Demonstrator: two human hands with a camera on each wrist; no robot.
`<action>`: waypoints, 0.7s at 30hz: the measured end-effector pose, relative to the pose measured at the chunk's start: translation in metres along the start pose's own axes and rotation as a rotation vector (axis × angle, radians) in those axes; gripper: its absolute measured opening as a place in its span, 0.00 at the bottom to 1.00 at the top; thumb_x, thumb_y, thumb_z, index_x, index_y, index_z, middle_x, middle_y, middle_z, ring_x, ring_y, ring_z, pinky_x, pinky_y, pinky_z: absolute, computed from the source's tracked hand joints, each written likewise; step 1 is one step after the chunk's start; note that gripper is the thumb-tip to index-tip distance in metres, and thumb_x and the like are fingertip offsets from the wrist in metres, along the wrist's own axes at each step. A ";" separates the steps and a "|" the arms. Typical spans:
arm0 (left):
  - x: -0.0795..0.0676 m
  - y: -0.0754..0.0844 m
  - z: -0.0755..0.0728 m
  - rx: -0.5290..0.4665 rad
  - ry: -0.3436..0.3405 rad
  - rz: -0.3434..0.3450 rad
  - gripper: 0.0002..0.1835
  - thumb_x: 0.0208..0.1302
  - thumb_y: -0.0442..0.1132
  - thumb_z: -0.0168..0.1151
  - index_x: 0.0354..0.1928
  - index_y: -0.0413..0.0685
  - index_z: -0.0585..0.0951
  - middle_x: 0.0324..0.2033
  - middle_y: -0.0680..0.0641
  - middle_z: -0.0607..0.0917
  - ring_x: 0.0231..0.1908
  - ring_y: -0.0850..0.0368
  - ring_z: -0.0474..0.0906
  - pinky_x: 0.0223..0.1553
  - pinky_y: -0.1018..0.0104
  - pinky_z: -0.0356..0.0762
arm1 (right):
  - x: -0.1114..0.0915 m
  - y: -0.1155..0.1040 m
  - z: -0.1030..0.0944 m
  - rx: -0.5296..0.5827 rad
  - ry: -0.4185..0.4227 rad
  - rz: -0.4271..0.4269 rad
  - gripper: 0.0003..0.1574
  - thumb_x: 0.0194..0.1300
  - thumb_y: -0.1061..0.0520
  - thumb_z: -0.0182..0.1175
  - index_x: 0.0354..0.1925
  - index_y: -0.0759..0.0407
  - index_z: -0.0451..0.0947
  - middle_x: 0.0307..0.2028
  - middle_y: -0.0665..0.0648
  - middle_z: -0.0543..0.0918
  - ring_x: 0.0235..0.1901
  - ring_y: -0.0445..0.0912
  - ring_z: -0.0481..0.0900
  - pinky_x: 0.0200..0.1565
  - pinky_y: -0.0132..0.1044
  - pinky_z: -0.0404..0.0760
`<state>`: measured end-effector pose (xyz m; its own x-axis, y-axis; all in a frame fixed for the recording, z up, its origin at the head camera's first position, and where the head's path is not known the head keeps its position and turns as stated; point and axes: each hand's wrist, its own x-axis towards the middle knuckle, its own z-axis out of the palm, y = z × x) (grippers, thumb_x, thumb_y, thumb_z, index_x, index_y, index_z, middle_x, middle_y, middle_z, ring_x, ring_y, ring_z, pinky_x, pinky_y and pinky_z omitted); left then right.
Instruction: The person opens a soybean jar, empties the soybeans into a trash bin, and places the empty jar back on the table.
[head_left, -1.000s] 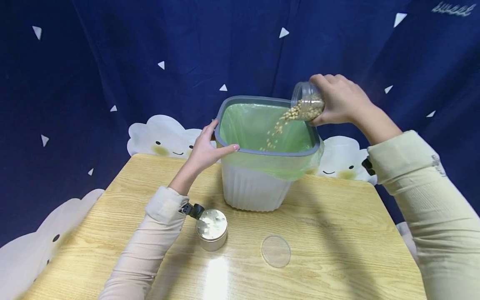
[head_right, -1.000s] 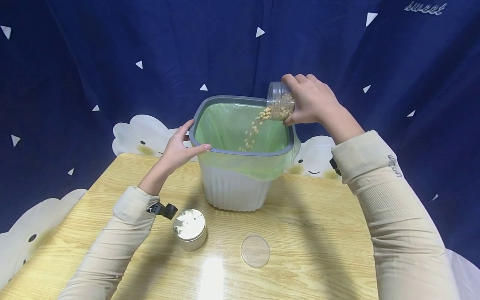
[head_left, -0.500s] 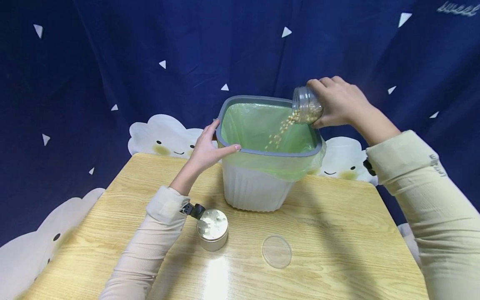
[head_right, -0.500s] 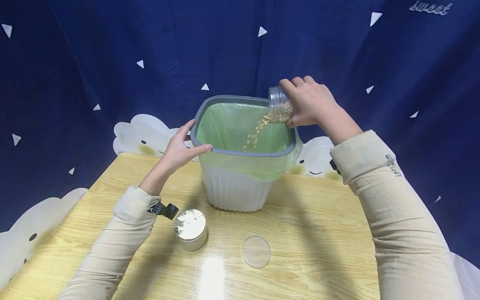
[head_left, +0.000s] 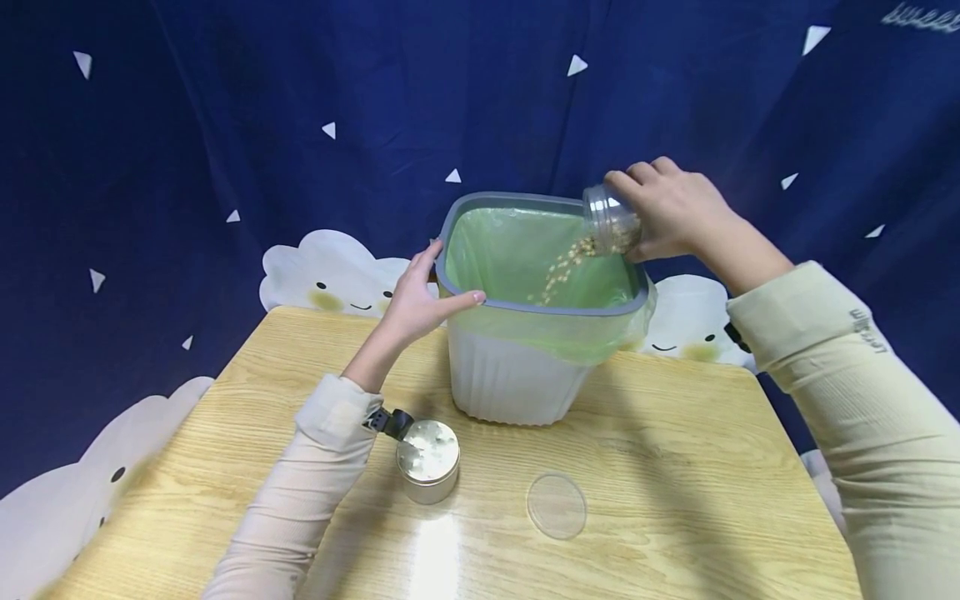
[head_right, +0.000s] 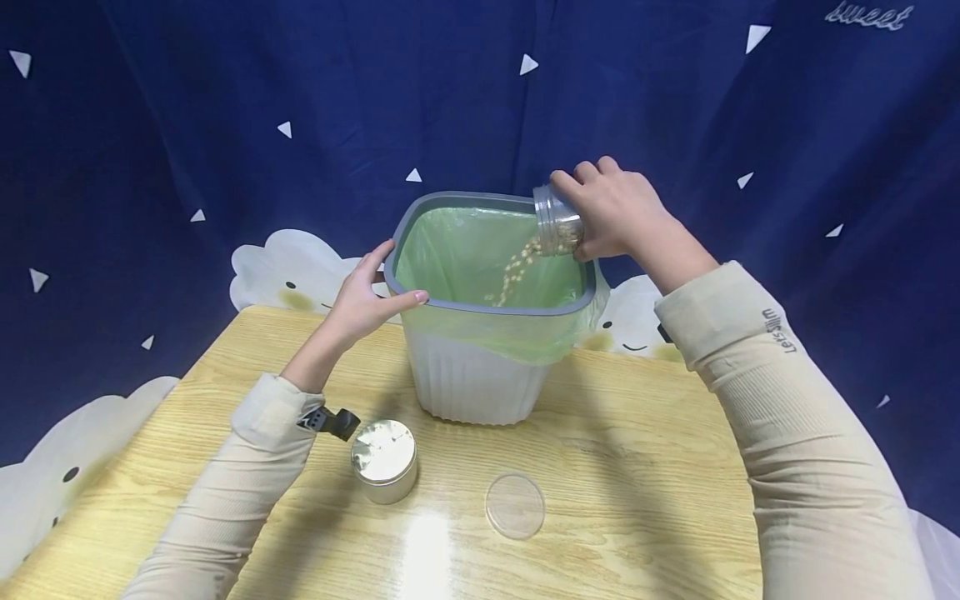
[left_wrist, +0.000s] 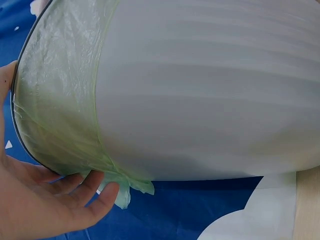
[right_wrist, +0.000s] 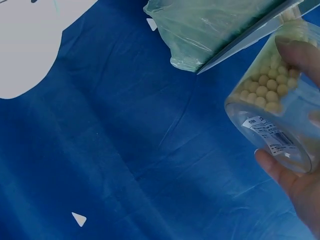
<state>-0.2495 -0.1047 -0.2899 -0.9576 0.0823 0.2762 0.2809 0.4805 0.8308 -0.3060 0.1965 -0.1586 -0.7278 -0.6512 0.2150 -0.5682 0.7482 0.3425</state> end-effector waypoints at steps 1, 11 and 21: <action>0.000 0.000 0.000 -0.002 -0.001 0.000 0.52 0.46 0.54 0.68 0.70 0.47 0.51 0.63 0.44 0.61 0.54 0.50 0.64 0.53 0.53 0.64 | 0.000 0.000 0.000 -0.005 0.000 -0.008 0.56 0.31 0.50 0.74 0.59 0.60 0.60 0.50 0.69 0.69 0.45 0.64 0.65 0.36 0.60 0.71; 0.000 0.001 0.001 -0.003 -0.002 0.002 0.53 0.46 0.54 0.69 0.70 0.46 0.51 0.63 0.44 0.60 0.54 0.50 0.64 0.54 0.53 0.64 | 0.003 -0.006 0.001 -0.095 0.024 -0.086 0.56 0.30 0.51 0.75 0.58 0.60 0.61 0.47 0.70 0.70 0.45 0.65 0.66 0.35 0.59 0.73; -0.001 0.001 0.000 -0.011 0.002 0.005 0.52 0.46 0.53 0.69 0.70 0.46 0.51 0.63 0.43 0.60 0.54 0.49 0.64 0.55 0.53 0.63 | 0.007 -0.014 -0.002 -0.175 0.015 -0.143 0.53 0.31 0.51 0.75 0.56 0.59 0.63 0.46 0.69 0.70 0.42 0.63 0.66 0.34 0.56 0.74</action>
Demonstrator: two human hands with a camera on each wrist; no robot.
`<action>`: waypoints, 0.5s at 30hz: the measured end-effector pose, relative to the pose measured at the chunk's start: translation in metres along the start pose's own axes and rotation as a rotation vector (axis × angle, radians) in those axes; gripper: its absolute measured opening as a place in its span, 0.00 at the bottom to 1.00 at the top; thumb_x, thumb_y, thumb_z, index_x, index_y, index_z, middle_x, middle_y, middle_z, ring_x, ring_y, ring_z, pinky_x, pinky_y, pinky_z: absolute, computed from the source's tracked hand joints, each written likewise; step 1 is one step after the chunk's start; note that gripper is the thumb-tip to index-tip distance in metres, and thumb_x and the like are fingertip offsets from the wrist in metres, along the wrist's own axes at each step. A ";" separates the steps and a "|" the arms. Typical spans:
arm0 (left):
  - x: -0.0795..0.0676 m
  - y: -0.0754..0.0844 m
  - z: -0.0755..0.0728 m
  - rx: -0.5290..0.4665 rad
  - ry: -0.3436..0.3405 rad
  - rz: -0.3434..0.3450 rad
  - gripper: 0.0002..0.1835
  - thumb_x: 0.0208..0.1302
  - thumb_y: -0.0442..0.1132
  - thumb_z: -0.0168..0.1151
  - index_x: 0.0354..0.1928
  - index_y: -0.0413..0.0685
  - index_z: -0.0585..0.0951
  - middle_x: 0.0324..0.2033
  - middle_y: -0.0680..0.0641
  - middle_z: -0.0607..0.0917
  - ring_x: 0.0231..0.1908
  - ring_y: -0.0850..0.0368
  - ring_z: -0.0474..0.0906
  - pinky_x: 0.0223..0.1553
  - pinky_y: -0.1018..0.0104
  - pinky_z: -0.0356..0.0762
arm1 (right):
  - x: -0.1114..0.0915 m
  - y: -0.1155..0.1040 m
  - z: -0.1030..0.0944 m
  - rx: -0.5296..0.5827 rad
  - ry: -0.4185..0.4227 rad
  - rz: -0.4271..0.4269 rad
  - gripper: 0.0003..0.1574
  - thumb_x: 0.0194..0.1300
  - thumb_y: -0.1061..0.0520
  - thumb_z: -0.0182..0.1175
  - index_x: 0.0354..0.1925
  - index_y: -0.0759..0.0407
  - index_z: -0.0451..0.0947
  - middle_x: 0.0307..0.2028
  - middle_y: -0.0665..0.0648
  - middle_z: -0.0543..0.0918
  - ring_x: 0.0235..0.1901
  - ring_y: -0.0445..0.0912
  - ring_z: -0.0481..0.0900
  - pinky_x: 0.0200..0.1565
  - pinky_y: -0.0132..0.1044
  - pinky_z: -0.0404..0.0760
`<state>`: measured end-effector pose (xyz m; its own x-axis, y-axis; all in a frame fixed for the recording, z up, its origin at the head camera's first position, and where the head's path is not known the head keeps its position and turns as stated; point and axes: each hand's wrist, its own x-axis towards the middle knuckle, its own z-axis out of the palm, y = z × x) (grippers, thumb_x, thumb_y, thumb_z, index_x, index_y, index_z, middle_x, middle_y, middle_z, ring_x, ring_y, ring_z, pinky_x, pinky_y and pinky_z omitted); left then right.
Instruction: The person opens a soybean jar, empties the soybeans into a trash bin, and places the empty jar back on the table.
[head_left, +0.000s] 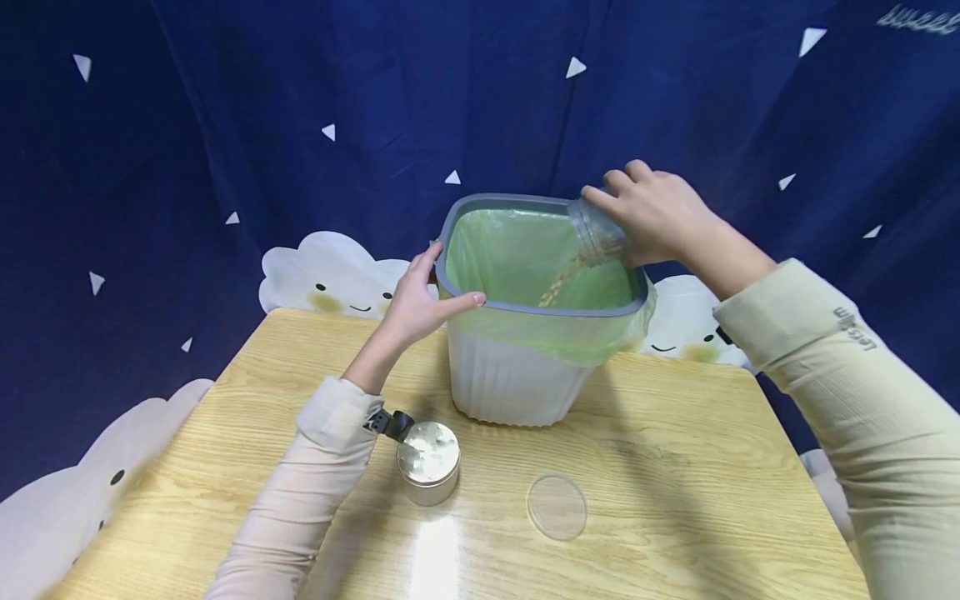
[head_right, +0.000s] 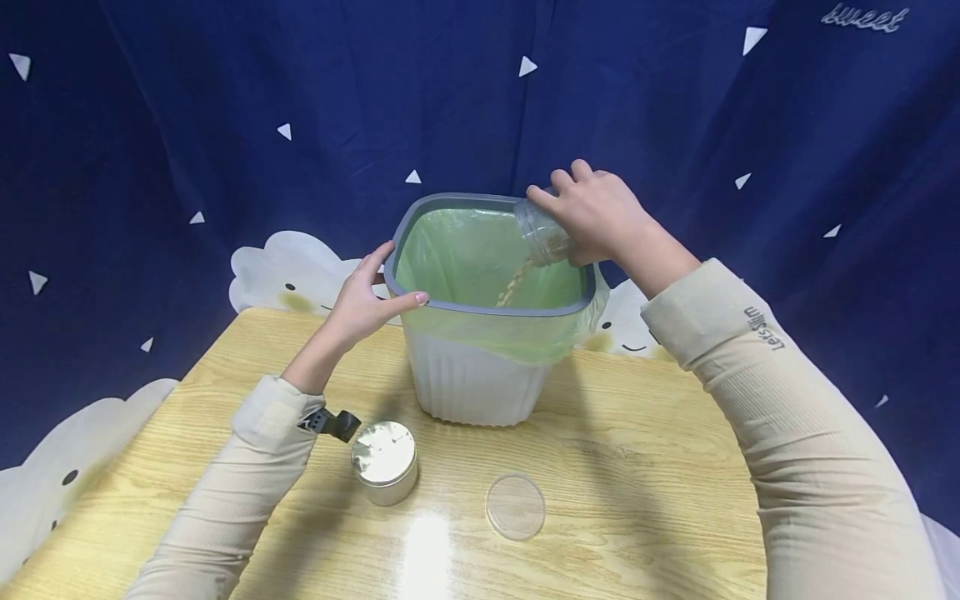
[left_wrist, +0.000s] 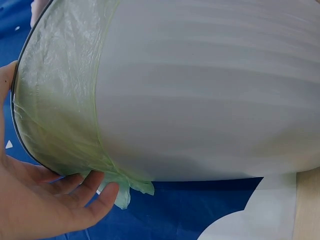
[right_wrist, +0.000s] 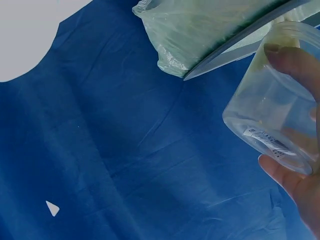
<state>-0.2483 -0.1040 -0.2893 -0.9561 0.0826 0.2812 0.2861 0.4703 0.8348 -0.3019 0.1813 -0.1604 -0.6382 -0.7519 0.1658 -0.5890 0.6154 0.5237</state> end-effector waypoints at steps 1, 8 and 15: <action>0.000 0.000 0.000 -0.001 0.000 0.000 0.52 0.46 0.53 0.69 0.70 0.46 0.52 0.63 0.43 0.60 0.54 0.49 0.64 0.55 0.52 0.63 | 0.000 -0.001 0.000 -0.008 -0.006 -0.004 0.52 0.31 0.51 0.75 0.56 0.59 0.63 0.46 0.69 0.70 0.42 0.63 0.66 0.34 0.56 0.74; -0.001 0.000 0.000 -0.005 -0.003 -0.004 0.52 0.45 0.54 0.69 0.70 0.47 0.52 0.63 0.43 0.61 0.55 0.49 0.64 0.55 0.52 0.63 | 0.001 -0.004 -0.003 -0.041 -0.016 -0.032 0.51 0.31 0.54 0.75 0.57 0.58 0.65 0.46 0.69 0.71 0.42 0.63 0.66 0.35 0.56 0.75; -0.001 0.000 0.000 -0.003 -0.002 -0.003 0.53 0.46 0.53 0.68 0.70 0.46 0.51 0.63 0.43 0.60 0.55 0.49 0.64 0.55 0.52 0.63 | 0.000 -0.004 -0.003 -0.102 0.033 -0.095 0.49 0.34 0.56 0.73 0.57 0.57 0.66 0.46 0.69 0.71 0.43 0.63 0.66 0.37 0.53 0.75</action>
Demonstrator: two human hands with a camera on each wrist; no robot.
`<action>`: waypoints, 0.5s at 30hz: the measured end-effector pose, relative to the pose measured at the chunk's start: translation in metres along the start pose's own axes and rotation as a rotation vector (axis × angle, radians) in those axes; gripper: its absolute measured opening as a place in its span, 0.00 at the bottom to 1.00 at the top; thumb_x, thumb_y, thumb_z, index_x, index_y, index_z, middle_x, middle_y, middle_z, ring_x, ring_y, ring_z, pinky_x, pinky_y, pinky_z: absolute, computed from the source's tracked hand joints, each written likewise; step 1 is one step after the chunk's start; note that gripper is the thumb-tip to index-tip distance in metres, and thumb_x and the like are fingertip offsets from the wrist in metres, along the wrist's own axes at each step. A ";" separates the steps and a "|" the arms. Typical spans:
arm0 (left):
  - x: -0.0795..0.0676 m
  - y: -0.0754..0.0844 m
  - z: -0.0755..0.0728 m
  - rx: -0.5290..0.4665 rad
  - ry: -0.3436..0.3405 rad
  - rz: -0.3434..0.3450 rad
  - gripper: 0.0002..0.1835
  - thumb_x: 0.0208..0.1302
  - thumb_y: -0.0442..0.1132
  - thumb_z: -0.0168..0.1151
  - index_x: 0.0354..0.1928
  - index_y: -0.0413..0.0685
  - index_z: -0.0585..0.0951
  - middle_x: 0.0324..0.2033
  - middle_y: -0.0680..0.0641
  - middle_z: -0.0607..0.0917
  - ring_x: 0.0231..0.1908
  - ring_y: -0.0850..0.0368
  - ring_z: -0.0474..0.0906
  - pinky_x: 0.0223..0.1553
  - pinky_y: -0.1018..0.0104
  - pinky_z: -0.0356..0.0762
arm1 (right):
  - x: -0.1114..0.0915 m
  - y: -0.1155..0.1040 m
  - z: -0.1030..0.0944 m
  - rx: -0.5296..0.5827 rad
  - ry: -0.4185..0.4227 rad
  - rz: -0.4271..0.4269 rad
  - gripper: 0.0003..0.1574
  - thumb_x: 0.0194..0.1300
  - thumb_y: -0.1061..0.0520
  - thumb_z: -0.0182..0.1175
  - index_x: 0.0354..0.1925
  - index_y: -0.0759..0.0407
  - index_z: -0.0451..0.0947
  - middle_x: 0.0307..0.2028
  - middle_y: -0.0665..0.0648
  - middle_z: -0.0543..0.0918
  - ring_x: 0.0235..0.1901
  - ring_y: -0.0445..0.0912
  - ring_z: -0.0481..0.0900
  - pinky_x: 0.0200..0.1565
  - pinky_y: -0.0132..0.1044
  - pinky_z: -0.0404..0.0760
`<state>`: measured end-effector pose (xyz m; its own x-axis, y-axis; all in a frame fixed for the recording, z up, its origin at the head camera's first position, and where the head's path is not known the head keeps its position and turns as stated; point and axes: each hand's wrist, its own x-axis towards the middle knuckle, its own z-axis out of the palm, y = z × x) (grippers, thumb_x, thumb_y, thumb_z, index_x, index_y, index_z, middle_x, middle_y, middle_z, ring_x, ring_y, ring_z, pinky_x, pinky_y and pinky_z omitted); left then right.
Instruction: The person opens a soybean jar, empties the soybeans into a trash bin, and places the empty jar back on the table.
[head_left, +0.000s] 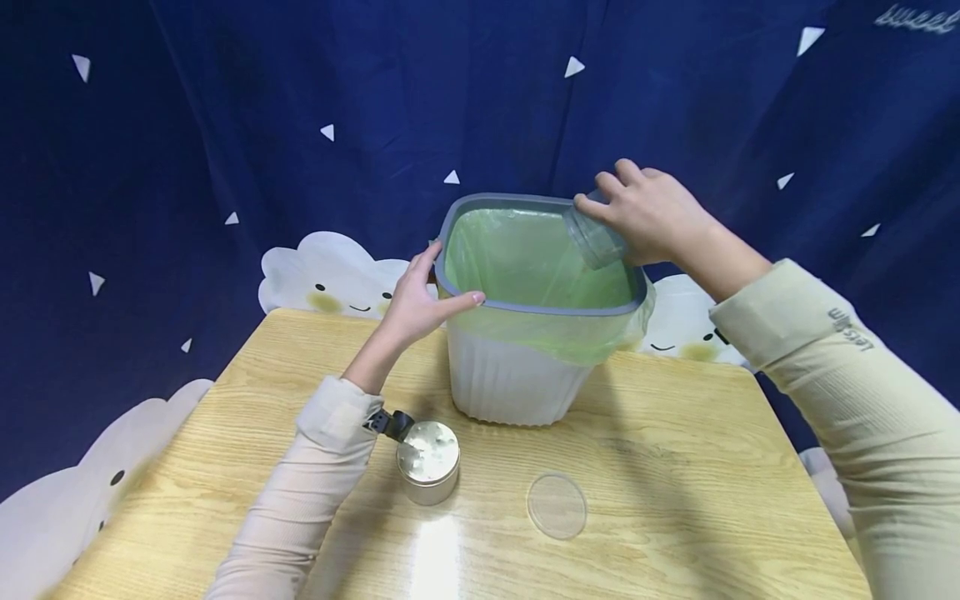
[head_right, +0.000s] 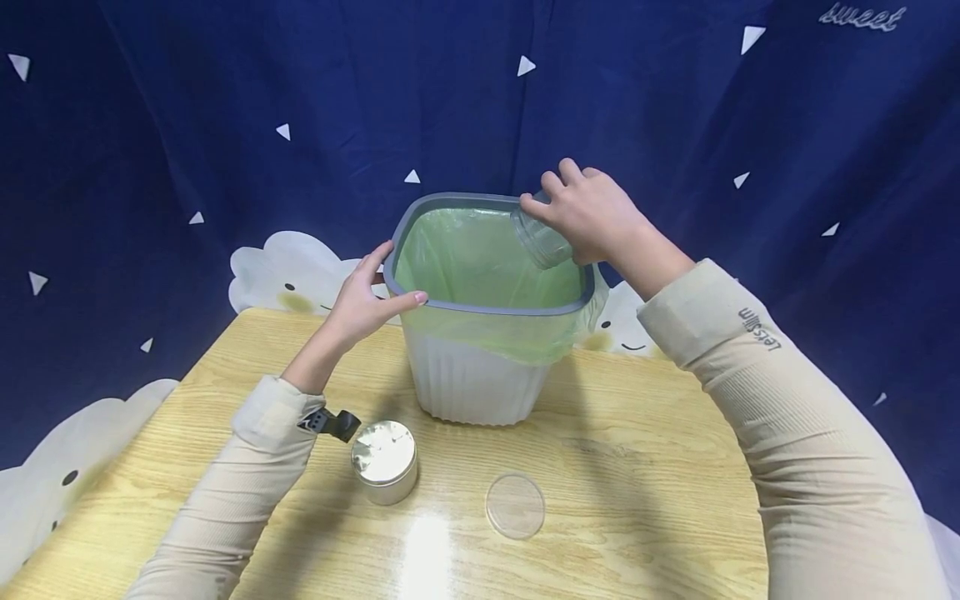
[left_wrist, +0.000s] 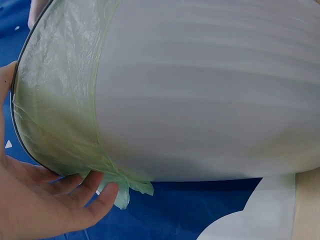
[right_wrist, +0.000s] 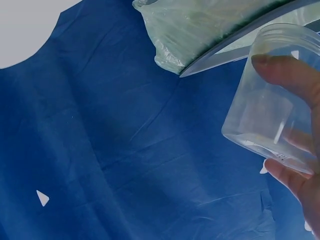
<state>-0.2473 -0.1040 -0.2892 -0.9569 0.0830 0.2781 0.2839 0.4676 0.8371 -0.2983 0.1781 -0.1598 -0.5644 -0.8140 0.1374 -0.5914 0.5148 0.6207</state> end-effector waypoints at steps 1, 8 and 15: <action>0.000 0.000 0.000 0.000 0.000 -0.001 0.53 0.46 0.53 0.69 0.70 0.46 0.51 0.63 0.43 0.60 0.55 0.49 0.64 0.55 0.53 0.63 | 0.000 0.000 0.000 -0.005 0.007 -0.005 0.48 0.34 0.56 0.73 0.57 0.57 0.66 0.46 0.69 0.71 0.43 0.63 0.66 0.37 0.53 0.75; 0.000 -0.001 0.001 -0.004 0.002 -0.005 0.52 0.46 0.54 0.68 0.70 0.47 0.51 0.63 0.43 0.60 0.55 0.49 0.64 0.54 0.53 0.64 | -0.003 -0.001 0.001 0.053 0.011 0.042 0.51 0.32 0.56 0.75 0.57 0.59 0.65 0.50 0.69 0.68 0.44 0.64 0.65 0.38 0.55 0.75; 0.001 -0.001 0.001 -0.009 0.002 -0.005 0.52 0.46 0.53 0.69 0.70 0.47 0.51 0.62 0.44 0.60 0.55 0.50 0.64 0.54 0.53 0.64 | -0.008 0.001 0.001 0.167 0.009 0.138 0.56 0.31 0.54 0.75 0.60 0.62 0.61 0.51 0.66 0.67 0.47 0.65 0.64 0.40 0.58 0.73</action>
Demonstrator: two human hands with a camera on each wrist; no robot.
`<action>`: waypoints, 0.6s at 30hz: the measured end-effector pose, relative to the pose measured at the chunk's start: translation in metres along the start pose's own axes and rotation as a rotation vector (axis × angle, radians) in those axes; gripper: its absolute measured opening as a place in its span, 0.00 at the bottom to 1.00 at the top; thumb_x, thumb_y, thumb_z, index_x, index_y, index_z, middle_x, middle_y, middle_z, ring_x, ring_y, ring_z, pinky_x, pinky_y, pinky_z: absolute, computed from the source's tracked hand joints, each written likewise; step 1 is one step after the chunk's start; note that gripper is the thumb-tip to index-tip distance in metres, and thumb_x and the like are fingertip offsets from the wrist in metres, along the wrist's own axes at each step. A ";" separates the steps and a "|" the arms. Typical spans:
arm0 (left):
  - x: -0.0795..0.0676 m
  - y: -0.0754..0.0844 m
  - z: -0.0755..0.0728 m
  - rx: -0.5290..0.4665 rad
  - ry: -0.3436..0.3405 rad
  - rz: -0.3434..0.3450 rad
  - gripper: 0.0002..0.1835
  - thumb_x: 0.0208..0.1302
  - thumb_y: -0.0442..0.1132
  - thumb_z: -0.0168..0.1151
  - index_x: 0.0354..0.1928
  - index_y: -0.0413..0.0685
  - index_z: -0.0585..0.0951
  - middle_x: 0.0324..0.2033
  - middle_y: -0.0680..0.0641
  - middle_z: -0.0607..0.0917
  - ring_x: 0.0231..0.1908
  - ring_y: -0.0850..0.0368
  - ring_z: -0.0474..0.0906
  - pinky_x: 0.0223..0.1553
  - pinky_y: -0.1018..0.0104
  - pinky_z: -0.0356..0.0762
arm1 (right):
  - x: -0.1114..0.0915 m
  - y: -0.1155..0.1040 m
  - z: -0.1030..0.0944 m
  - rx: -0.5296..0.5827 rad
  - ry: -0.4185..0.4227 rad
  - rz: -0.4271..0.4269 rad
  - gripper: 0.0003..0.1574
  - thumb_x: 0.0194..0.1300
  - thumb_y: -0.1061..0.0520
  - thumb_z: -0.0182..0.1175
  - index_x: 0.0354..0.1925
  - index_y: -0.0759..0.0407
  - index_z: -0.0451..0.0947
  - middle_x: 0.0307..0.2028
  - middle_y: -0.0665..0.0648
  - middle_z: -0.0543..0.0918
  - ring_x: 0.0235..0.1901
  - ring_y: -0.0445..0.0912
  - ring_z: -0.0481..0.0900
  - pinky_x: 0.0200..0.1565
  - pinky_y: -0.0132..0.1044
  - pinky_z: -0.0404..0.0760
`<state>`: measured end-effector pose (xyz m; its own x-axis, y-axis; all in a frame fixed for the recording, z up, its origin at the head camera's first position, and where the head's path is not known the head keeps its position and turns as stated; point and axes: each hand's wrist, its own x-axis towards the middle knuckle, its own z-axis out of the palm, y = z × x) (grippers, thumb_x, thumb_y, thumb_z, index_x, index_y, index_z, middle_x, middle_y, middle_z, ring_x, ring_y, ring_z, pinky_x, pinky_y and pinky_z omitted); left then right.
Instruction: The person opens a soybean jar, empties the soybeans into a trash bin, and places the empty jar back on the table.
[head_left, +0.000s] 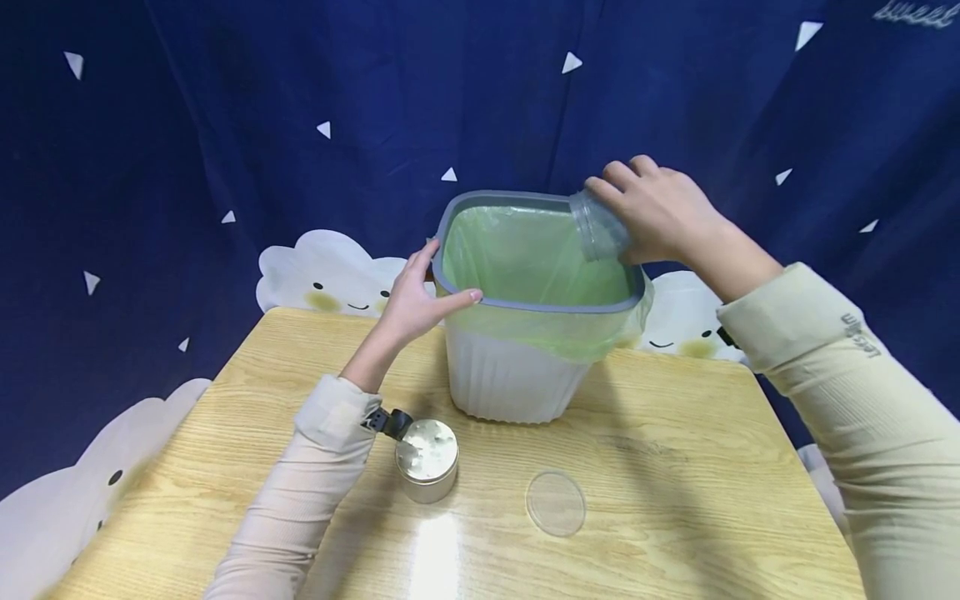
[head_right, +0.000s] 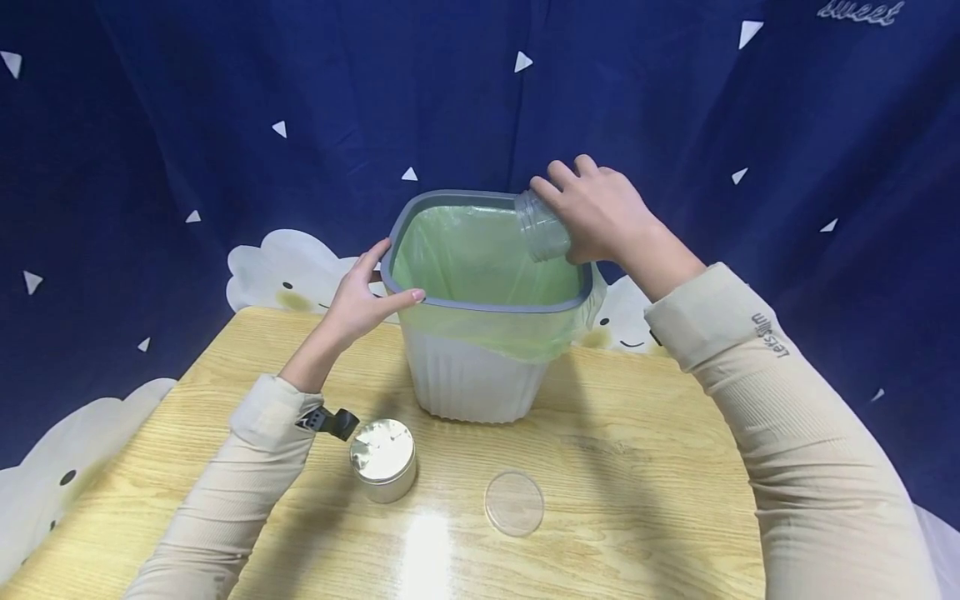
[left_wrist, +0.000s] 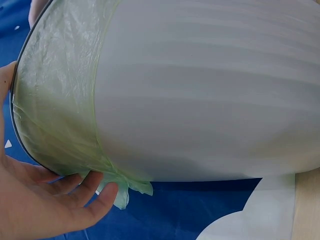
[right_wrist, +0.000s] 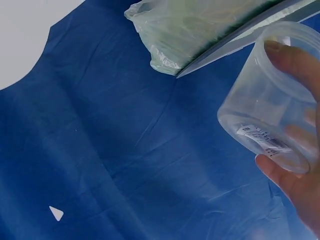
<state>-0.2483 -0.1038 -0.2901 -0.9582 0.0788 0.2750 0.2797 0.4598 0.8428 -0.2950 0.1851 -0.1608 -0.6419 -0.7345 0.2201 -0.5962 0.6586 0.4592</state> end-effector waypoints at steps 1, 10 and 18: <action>0.000 0.000 0.000 -0.001 -0.001 -0.001 0.52 0.46 0.53 0.69 0.70 0.47 0.51 0.62 0.44 0.60 0.55 0.50 0.64 0.54 0.53 0.64 | -0.001 0.000 0.000 0.006 -0.006 0.011 0.57 0.32 0.54 0.75 0.61 0.62 0.60 0.51 0.67 0.67 0.48 0.65 0.64 0.41 0.58 0.72; 0.000 0.000 -0.001 -0.004 0.003 -0.005 0.52 0.46 0.53 0.68 0.70 0.48 0.52 0.63 0.44 0.60 0.55 0.49 0.64 0.54 0.52 0.64 | -0.005 0.002 0.001 0.043 0.073 0.080 0.57 0.33 0.53 0.76 0.61 0.58 0.59 0.55 0.70 0.66 0.52 0.65 0.62 0.48 0.59 0.69; 0.000 0.000 0.000 -0.001 0.003 0.005 0.52 0.46 0.53 0.69 0.70 0.47 0.52 0.62 0.43 0.61 0.55 0.49 0.64 0.54 0.53 0.64 | -0.010 0.005 0.009 0.027 0.070 -0.017 0.55 0.32 0.55 0.75 0.60 0.56 0.63 0.55 0.69 0.67 0.53 0.64 0.62 0.49 0.59 0.68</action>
<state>-0.2483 -0.1033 -0.2900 -0.9565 0.0788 0.2808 0.2848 0.4584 0.8418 -0.2962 0.1969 -0.1687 -0.5967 -0.7547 0.2727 -0.6199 0.6493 0.4405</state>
